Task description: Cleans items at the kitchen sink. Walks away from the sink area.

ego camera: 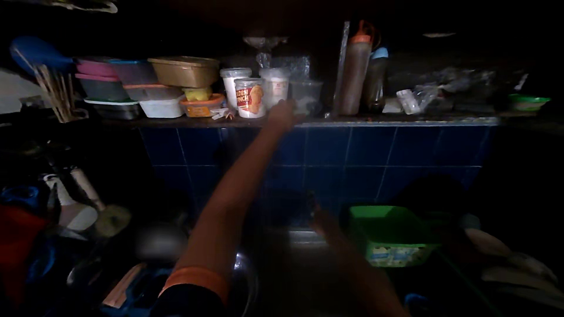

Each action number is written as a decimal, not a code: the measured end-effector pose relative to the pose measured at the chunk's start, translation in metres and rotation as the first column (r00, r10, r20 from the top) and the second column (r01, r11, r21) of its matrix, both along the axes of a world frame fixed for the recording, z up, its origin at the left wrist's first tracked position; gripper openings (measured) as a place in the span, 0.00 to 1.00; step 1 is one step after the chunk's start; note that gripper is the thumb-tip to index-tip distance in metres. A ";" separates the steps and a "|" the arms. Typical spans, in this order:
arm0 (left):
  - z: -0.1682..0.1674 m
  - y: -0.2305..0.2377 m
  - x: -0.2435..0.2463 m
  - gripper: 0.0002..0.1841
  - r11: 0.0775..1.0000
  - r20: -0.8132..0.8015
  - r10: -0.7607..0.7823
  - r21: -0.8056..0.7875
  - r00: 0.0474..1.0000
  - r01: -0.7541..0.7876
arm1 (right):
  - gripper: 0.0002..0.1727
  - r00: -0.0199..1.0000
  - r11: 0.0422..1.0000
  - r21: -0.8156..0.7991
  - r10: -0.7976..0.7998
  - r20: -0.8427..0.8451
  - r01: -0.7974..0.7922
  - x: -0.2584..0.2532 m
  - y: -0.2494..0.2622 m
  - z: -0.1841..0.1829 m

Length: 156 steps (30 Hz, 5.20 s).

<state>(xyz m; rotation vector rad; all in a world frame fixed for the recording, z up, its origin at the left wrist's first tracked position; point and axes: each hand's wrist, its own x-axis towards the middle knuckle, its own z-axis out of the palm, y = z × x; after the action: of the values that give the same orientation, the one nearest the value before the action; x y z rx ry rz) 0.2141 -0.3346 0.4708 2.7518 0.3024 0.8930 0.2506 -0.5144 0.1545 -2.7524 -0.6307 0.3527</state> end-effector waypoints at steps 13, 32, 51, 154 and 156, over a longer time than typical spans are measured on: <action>-0.016 -0.052 0.038 0.19 0.986 0.225 -0.086 0.161 0.971 0.050 | 0.44 1.000 0.999 0.032 -0.017 -0.024 0.017 0.001 -0.002 -0.003; -0.079 -0.036 -0.111 0.08 0.789 0.542 -0.298 -0.323 0.786 0.522 | 0.47 0.997 0.995 0.101 0.013 -0.075 -0.006 0.002 -0.007 -0.003; -0.394 -0.243 -0.179 0.21 0.285 -0.085 -0.601 -0.952 0.795 0.113 | 0.27 0.967 0.348 0.907 0.005 -0.255 0.238 -0.177 -0.227 -0.108; -0.606 -1.259 -0.760 0.26 0.751 -0.725 -0.658 -0.653 0.202 0.101 | 0.23 -0.265 -0.206 0.372 -0.957 0.114 0.905 -1.002 -1.744 -0.117; -0.622 -1.226 -0.786 0.26 0.825 -0.795 -0.555 -0.565 0.246 0.035 | 0.23 -0.189 -0.127 0.320 -0.967 0.171 0.939 -0.989 -1.758 -0.126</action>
<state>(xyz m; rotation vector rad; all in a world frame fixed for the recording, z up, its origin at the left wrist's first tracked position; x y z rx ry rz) -0.5724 -1.5604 -0.1509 2.3480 0.0819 -0.9622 -0.7383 -2.2728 0.0280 -2.2250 1.5413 -0.6033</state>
